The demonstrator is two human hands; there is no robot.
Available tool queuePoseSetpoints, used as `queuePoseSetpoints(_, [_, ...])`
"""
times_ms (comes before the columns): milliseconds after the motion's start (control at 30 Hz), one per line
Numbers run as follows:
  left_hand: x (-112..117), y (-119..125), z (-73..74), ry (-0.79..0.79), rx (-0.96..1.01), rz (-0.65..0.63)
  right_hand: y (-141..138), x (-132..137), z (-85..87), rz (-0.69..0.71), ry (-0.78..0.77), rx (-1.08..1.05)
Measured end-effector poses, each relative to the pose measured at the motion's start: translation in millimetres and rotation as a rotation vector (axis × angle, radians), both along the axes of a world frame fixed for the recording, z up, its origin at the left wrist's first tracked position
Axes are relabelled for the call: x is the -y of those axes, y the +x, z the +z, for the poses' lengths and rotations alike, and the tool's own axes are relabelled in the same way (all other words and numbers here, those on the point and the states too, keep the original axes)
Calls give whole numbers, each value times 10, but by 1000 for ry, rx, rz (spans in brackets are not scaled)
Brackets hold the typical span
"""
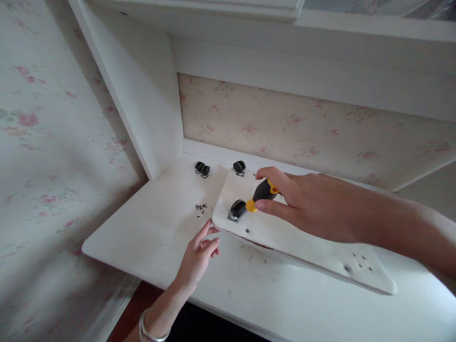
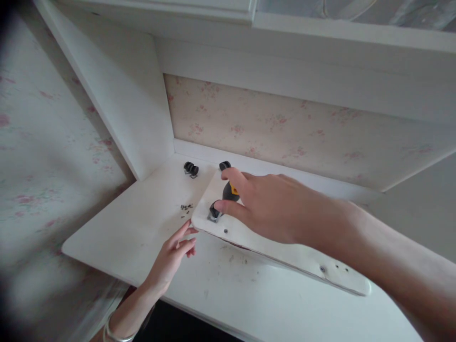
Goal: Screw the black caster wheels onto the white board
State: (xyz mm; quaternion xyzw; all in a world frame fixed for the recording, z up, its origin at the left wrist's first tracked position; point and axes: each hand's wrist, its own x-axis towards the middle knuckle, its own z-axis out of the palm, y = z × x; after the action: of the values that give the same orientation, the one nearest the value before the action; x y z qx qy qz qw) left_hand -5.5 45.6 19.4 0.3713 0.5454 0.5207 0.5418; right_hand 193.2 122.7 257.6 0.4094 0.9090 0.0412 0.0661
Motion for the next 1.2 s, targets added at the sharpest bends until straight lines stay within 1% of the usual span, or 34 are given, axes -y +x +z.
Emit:
queuePoseSetpoints(33, [-2, -1, -5, -1, -1, -6, 1, 3, 4, 12, -37, -17])
queuePoseSetpoints(67, [-4, -2, -8, -4, -5, -10, -4, 5, 5, 15, -29, -3])
queuePoseSetpoints(100, [-4, -3, -8, -7, -10, -12, -13, 6, 2, 9, 21, 36])
queuePoseSetpoints(167, [0, -5, -3, -16, -25, -7, -35, 0, -11, -25, 171, 127])
queuePoseSetpoints(233, [7, -4, 8, -18, -34, -5, -41, -8, -26, -53, 252, 151])
queuePoseSetpoints(267, [11, -3, 17, -17, -35, -6, -35, -11, -31, -53, 256, 127])
queuePoseSetpoints(367, [20, 5, 45, -18, -32, -8, 4, -11, -38, 20, 158, 23])
queuePoseSetpoints(433, [21, 9, 58, -21, -34, -5, 24, -19, -45, 41, 147, 25])
queuePoseSetpoints(567, [11, 7, 46, -17, -31, -14, 17, -84, -89, -50, 290, 159])
queuePoseSetpoints(700, [-2, -2, 18, -6, -32, -25, -1, -105, -131, -97, 337, 174])
queuePoseSetpoints(800, [-2, -3, 8, -12, -48, -20, 29, -48, -137, -106, 295, 90])
queuePoseSetpoints(933, [7, 1, 14, -21, -46, -30, 116, -4, -129, -20, 60, -53])
queuePoseSetpoints(967, [8, 1, 22, -27, -46, -31, 134, -8, -126, -10, 38, -52])
queuePoseSetpoints(1000, [8, 3, 31, -32, -46, -32, 145, -14, -123, -10, 52, -32])
queuePoseSetpoints(1133, [14, 11, 81, -38, -58, -41, 125, -13, -102, 1, 261, 130])
queuePoseSetpoints(1200, [22, 17, 95, -35, -64, -48, 88, 17, -92, 19, 329, 177])
